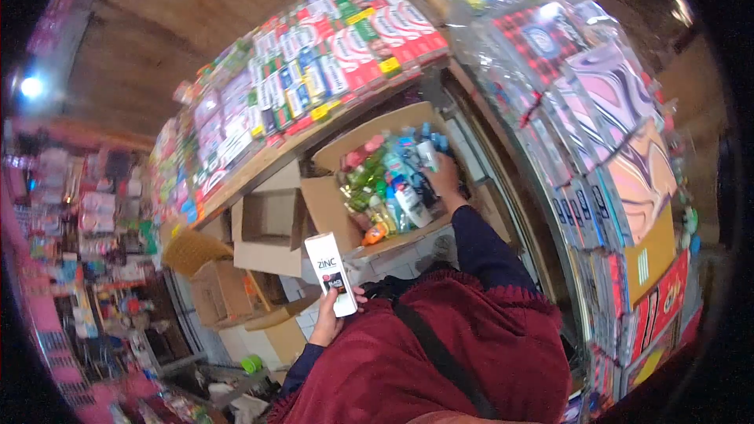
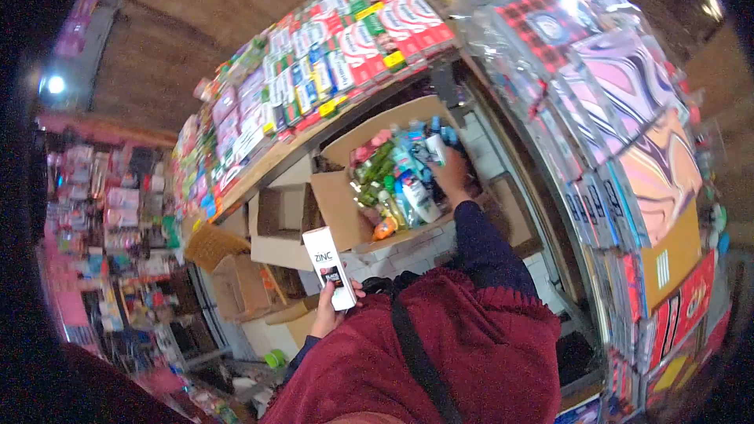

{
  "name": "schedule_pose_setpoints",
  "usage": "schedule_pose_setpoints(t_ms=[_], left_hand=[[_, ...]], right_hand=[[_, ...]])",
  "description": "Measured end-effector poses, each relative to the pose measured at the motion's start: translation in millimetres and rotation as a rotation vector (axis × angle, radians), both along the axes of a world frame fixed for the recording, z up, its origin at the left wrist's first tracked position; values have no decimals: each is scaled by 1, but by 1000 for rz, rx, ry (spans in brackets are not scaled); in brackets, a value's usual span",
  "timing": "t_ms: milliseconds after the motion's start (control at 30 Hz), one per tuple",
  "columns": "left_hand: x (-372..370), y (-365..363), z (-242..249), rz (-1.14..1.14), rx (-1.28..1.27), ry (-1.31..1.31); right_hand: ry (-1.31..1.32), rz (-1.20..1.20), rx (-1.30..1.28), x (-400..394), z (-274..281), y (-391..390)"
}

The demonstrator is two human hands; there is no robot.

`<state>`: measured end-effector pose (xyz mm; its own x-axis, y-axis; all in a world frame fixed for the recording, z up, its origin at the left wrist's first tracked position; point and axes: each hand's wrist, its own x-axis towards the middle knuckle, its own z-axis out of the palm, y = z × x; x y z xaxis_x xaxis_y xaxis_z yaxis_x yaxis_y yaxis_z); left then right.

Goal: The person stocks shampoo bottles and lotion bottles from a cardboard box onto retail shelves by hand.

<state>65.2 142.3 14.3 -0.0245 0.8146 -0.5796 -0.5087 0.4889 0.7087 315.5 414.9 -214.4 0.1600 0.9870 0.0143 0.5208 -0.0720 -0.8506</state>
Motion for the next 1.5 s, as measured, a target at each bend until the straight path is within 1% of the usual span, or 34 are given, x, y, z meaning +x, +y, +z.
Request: schedule_pose_setpoints(t_ms=[33,67,100,133,167,200,267,300,367,400,433,500,533,567,600,633,667,700,733,833,900,967,1000,1067,1100,1133,1167,1200,1233,1267,1333,1400,1433,1500], left_hand=[[-8,-15,-4,23,-21,36],[-11,-26,0,69,-31,32],[-13,-35,5,109,-41,29],[-17,-44,9,144,-49,26],[-21,-55,9,148,-27,42],[-25,-61,9,163,-17,65],[-30,-73,6,189,-6,96],[-36,-79,1,209,17,17],[-34,-73,8,197,16,86],[-35,-68,11,183,21,118],[-39,-64,10,201,22,28],[-50,-55,5,140,31,2],[-55,-48,2,98,36,-15],[-58,-36,6,47,78,-62],[-61,-26,9,-8,86,-69],[-64,-16,11,-66,96,-77],[-68,-10,10,-127,106,-84],[-70,0,8,-185,147,-162],[-74,5,11,-234,185,-170],[-96,21,0,-482,225,-263],[-108,26,9,-688,250,-292],[-121,28,4,-888,275,-345],[-126,22,3,-956,237,-355],[-130,8,11,-1143,281,-407],[-131,-1,9,-1230,260,-455],[-130,-16,14,-1276,205,-484],[-129,-32,6,-1330,208,-472],[-143,-31,-9,-1406,223,-468],[-142,-49,-1,-1486,200,-460],[-144,-62,8,-1542,284,-454],[-150,-90,20,-1631,389,-403],[-157,-108,32,-1776,366,-385],[-172,-101,28,-1846,368,-384],[-178,-125,43,-1886,441,-410]], right_hand=[[-57,-85,-14,-3,-44,5],[71,-59,-173,-1,-65,5],[57,8,-439,3,-48,2],[-92,17,-495,0,-31,-4],[-248,-46,-506,-8,-10,-9],[-313,-51,-428,-10,-24,-13],[-358,-50,-440,-10,-27,-10],[-239,-54,-444,-6,-36,-12],[-6,-75,-435,2,-61,-10],[44,-86,-374,3,-53,-12],[94,-101,-308,0,-38,-15],[245,-139,-207,-6,-7,-28],[242,-124,-143,-8,4,-34],[528,-65,-8,-13,32,-47],[566,-12,42,-15,64,-62],[884,65,-15,-17,95,-76],[861,58,-98,-17,114,-93],[859,90,-89,-20,155,-115],[891,111,-133,-25,181,-137],[932,158,-49,-48,242,-208],[950,117,61,-77,271,-259],[926,-18,135,-113,283,-313],[917,-102,180,-135,287,-341],[903,-266,333,-178,279,-392],[882,-349,367,-198,277,-416],[857,-428,383,-215,277,-442],[838,-486,355,-229,282,-468],[808,-558,344,-260,283,-475],[810,-610,347,-268,291,-498],[813,-637,367,-279,297,-516],[695,-699,368,-295,304,-553],[685,-750,377,-320,313,-583],[667,-771,386,-345,306,-580],[631,-773,376,-357,311,-608]])
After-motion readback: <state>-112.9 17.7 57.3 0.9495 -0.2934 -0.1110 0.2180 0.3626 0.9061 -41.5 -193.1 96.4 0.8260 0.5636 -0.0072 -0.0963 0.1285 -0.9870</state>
